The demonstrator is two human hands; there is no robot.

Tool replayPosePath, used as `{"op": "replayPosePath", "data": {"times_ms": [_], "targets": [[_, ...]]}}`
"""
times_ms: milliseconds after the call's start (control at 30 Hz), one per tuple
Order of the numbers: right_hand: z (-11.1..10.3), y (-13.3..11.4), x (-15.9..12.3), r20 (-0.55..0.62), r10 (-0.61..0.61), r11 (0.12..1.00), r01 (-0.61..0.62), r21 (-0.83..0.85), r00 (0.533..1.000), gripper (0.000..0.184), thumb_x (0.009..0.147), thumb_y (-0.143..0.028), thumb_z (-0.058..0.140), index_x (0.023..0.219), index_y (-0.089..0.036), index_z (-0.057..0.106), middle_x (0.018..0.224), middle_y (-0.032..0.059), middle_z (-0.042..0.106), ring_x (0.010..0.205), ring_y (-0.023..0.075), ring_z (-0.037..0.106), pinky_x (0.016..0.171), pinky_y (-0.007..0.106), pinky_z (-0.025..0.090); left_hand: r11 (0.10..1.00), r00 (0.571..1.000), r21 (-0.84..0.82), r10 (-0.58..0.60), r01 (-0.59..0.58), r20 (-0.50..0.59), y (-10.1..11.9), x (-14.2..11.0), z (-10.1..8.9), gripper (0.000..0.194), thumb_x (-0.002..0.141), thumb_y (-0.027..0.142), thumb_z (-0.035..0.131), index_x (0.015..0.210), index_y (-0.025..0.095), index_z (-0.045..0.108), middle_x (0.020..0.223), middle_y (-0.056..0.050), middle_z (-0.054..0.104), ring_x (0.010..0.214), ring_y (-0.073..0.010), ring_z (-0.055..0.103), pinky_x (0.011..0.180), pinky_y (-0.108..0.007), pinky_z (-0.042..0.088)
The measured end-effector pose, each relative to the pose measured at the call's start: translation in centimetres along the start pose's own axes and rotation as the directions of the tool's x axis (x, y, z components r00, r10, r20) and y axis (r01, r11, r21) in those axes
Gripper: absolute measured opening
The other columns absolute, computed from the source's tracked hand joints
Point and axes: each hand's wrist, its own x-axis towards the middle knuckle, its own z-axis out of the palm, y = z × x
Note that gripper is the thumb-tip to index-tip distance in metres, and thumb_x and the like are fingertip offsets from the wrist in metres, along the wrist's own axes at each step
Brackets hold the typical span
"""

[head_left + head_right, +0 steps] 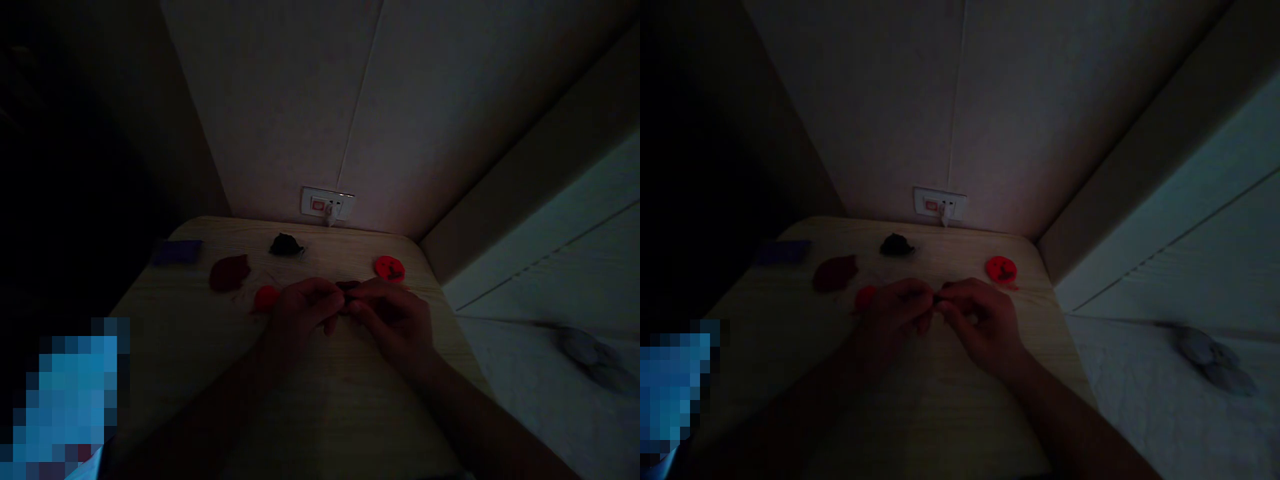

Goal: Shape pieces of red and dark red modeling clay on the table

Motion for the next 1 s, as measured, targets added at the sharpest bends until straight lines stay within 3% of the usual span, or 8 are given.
{"op": "replayPosePath", "data": {"times_ms": [233, 400, 567, 733, 1000], "targets": [[-0.2, 0.6, -0.1, -0.056, -0.007, 0.995, 0.001, -0.096, 0.998, 0.011, 0.087, -0.026, 0.079, 0.098, -0.024, 0.076, 0.088, 0.0049, 0.073, 0.070, 0.0165, 0.069, 0.066, 0.032, 0.062, 0.995, 0.996, 0.087, 0.061, -0.055, -0.065, 0.0, -0.1, 0.1, 0.020, 0.075, 0.032, 0.082, 0.088, 0.017, 0.079, 0.057, 0.002, 0.063, 0.049, -0.0094, 0.052, 0.047, -0.023, 0.041], [-0.3, 0.9, 0.0, -0.091, -0.014, 0.988, 0.000, -0.156, 0.996, 0.010, 0.087, -0.027, 0.079, 0.096, -0.023, 0.076, 0.087, 0.0060, 0.076, 0.076, 0.0184, 0.072, 0.066, 0.030, 0.062, 0.971, 0.989, 0.210, 0.128, -0.111, -0.072, 0.2, -0.4, 0.3, 0.023, 0.076, 0.030, 0.079, 0.095, 0.018, 0.082, 0.057, 0.001, 0.064, 0.049, -0.0098, 0.052, 0.048, -0.023, 0.041], [-0.1, 0.4, 0.0, -0.118, 0.053, 0.990, -0.068, -0.124, 0.992, 0.010, 0.087, -0.027, 0.079, 0.094, -0.021, 0.075, 0.078, 0.0034, 0.077, 0.063, 0.0161, 0.072, 0.058, 0.026, 0.062, 0.943, 0.983, 0.294, 0.176, -0.154, -0.048, 0.5, -0.7, 0.2, 0.024, 0.079, 0.029, 0.077, 0.100, 0.020, 0.083, 0.085, -0.005, 0.074, 0.054, -0.0093, 0.055, 0.049, -0.024, 0.044], [0.0, 0.2, 0.0, -0.140, 0.079, 0.993, -0.091, -0.079, 0.987, 0.012, 0.087, -0.029, 0.079, 0.092, -0.020, 0.075, 0.073, 0.0034, 0.077, 0.060, 0.0166, 0.074, 0.054, 0.024, 0.061, 0.864, 0.947, 0.399, 0.319, -0.308, 0.040, 0.4, -1.1, 0.0, 0.027, 0.082, 0.023, 0.073, 0.107, 0.026, 0.082, 0.110, -0.008, 0.072, 0.080, -0.0161, 0.066, 0.066, -0.027, 0.053], [0.1, 0.4, 0.0, -0.175, 0.066, 0.996, -0.076, -0.053, 0.982, 0.012, 0.085, -0.029, 0.081, 0.090, -0.020, 0.075, 0.075, 0.0041, 0.078, 0.061, 0.0171, 0.075, 0.056, 0.026, 0.064, 0.822, 0.928, 0.448, 0.369, -0.352, 0.053, 0.3, -1.2, -0.2, 0.029, 0.084, 0.023, 0.071, 0.111, 0.026, 0.081, 0.118, -0.009, 0.069, 0.077, -0.0147, 0.064, 0.067, -0.028, 0.054]]}}
